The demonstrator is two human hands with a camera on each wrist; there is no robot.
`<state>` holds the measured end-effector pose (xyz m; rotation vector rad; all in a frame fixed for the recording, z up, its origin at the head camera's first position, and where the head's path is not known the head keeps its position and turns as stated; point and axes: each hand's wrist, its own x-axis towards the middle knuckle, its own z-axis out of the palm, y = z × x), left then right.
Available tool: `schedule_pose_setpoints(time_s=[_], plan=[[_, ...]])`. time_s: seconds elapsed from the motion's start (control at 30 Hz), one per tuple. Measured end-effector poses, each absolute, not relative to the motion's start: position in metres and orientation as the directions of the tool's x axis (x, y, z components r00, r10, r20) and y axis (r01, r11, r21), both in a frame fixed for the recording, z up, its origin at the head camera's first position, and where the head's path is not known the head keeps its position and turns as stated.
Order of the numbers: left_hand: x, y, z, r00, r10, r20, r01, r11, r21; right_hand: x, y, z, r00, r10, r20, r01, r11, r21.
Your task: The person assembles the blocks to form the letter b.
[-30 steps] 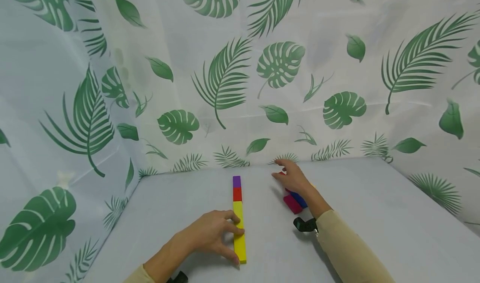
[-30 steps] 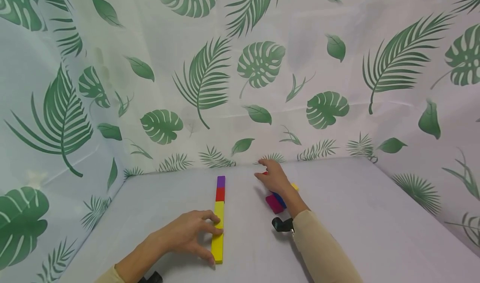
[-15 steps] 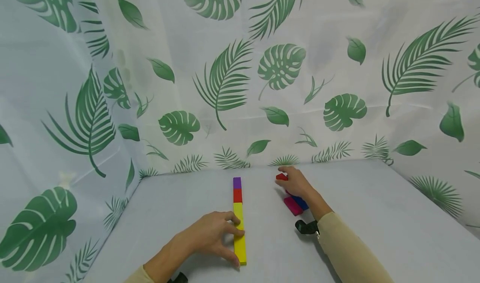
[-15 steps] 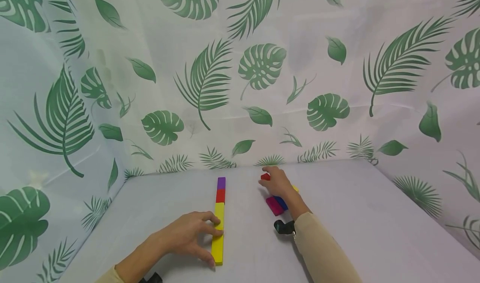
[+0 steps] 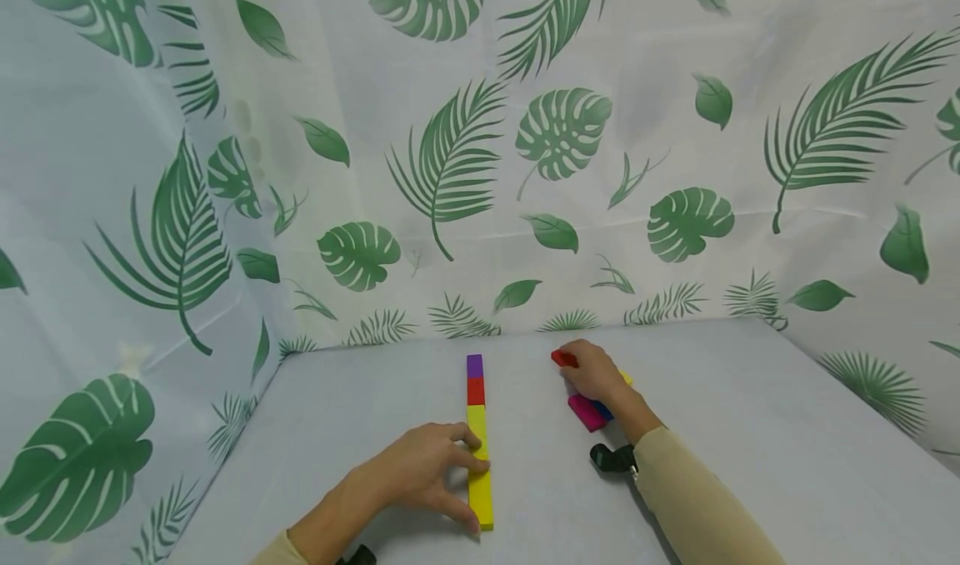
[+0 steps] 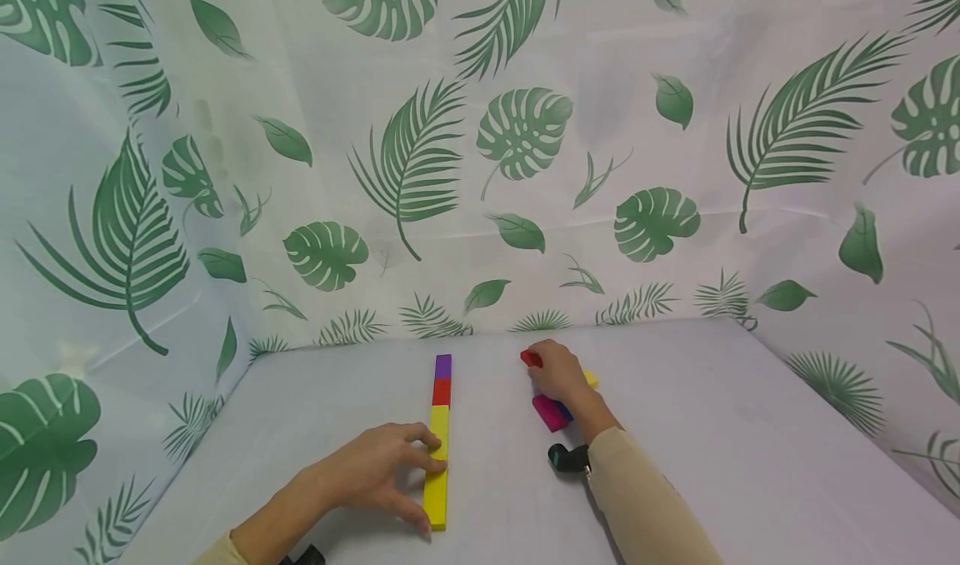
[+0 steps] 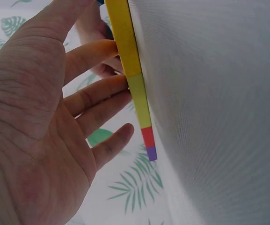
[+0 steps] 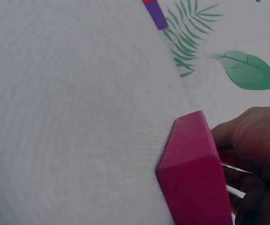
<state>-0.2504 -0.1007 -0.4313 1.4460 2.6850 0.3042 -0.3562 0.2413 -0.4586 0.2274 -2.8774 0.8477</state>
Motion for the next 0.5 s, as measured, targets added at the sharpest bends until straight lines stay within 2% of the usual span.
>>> schedule_pose_setpoints(time_s=[0.2, 0.5], plan=[[-0.2502, -0.1003, -0.4301, -0.560, 0.828, 0.016, 0.811, 0.544, 0.215, -0.3550, 0.2410, -0.4580, -0.985, -0.079, 0.155, -0.150, 0.839, -0.523], [-0.2506, -0.1014, -0.4313, -0.549, 0.835, 0.028, 0.821, 0.533, 0.205, -0.3512, 0.2402, -0.4548, -0.974, -0.073, 0.215, -0.180, 0.827, -0.532]])
